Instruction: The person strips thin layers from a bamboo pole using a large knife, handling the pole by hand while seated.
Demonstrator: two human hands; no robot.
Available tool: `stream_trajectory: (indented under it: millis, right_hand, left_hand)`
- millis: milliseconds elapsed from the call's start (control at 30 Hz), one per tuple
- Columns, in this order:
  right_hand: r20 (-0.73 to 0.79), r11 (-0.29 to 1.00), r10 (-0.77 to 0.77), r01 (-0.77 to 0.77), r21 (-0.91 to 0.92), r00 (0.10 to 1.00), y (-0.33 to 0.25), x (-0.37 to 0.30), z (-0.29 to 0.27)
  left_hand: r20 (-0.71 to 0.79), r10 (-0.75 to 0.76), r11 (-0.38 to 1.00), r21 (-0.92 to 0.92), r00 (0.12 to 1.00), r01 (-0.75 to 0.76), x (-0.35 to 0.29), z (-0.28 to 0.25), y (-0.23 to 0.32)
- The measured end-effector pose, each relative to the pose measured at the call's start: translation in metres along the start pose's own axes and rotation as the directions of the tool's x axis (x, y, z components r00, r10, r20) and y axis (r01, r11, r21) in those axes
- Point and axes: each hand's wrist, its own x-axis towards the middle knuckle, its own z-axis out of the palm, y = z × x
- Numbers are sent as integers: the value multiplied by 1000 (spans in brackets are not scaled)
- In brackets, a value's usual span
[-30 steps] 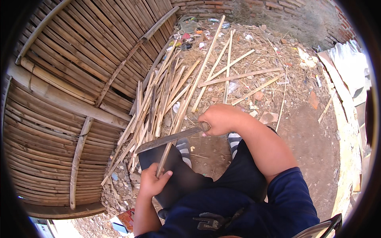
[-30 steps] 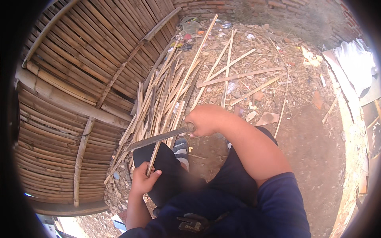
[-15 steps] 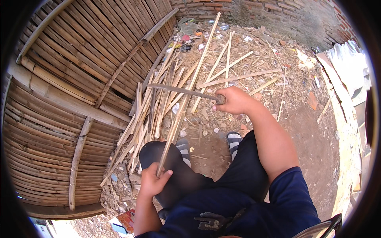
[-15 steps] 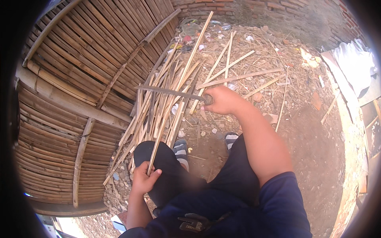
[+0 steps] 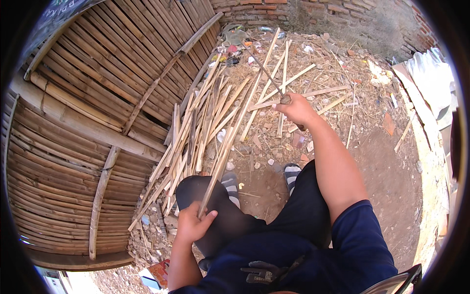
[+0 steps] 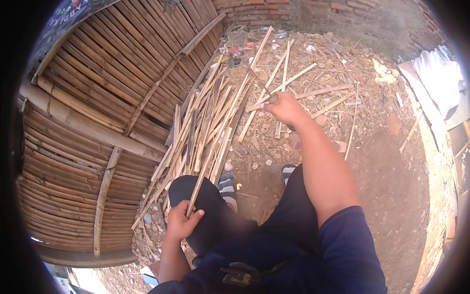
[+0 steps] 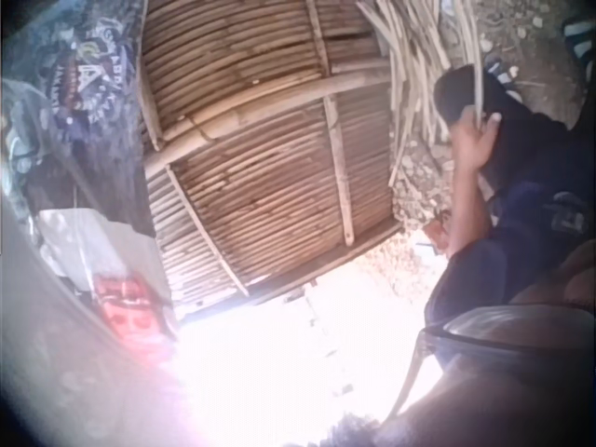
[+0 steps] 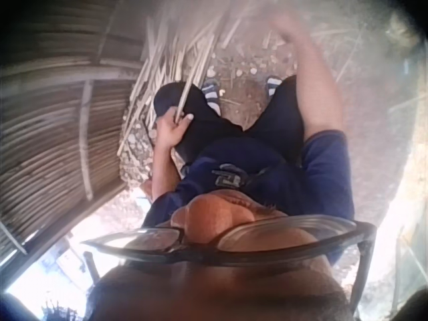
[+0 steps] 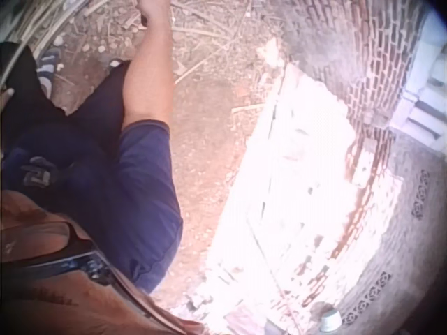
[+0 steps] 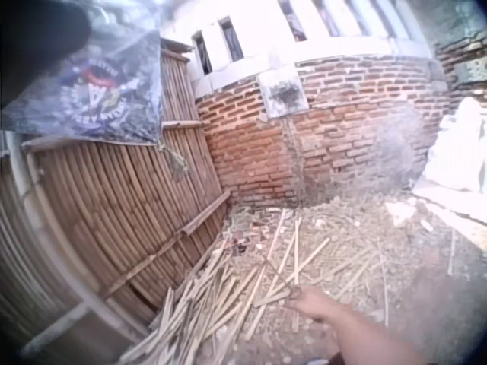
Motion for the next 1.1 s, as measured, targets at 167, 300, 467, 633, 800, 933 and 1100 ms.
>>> stream_trajectory:
  millis: [167, 300, 467, 633, 800, 933, 1100]
  right_hand:
    - [234, 950, -215, 258, -176, 948, -31, -34, -8]
    - [497, 763, -402, 581, -284, 770, -38, -59, 28]
    - [643, 644, -467, 732, -223, 607, -62, -78, 43]
    - [215, 867, -238, 307, -392, 947, -40, -31, 3]
    - [55, 884, -321, 320, -340, 946, -19, -27, -5]
    - [394, 794, -344, 488, -363, 852, -48, -59, 15]
    - [651, 598, -413, 729, -334, 637, -73, -87, 44]
  left_hand:
    - [-32, -24, 998, -65, 999, 22, -2, 3, -6]
    - [-32, -60, 992, -115, 998, 56, -1, 6, -11]
    - [-38, 4, 998, -56, 999, -6, -2, 4, -7]
    - [-30, -24, 999, -44, 999, 23, -3, 4, -4]
    - [-24, 13, 999, -48, 1000, -14, -1, 5, -2]
    - [-37, -14, 999, -35, 999, 13, -1, 6, -3]
    - [-58, 11, 1000, -3, 998, -11, -5, 8, -4]
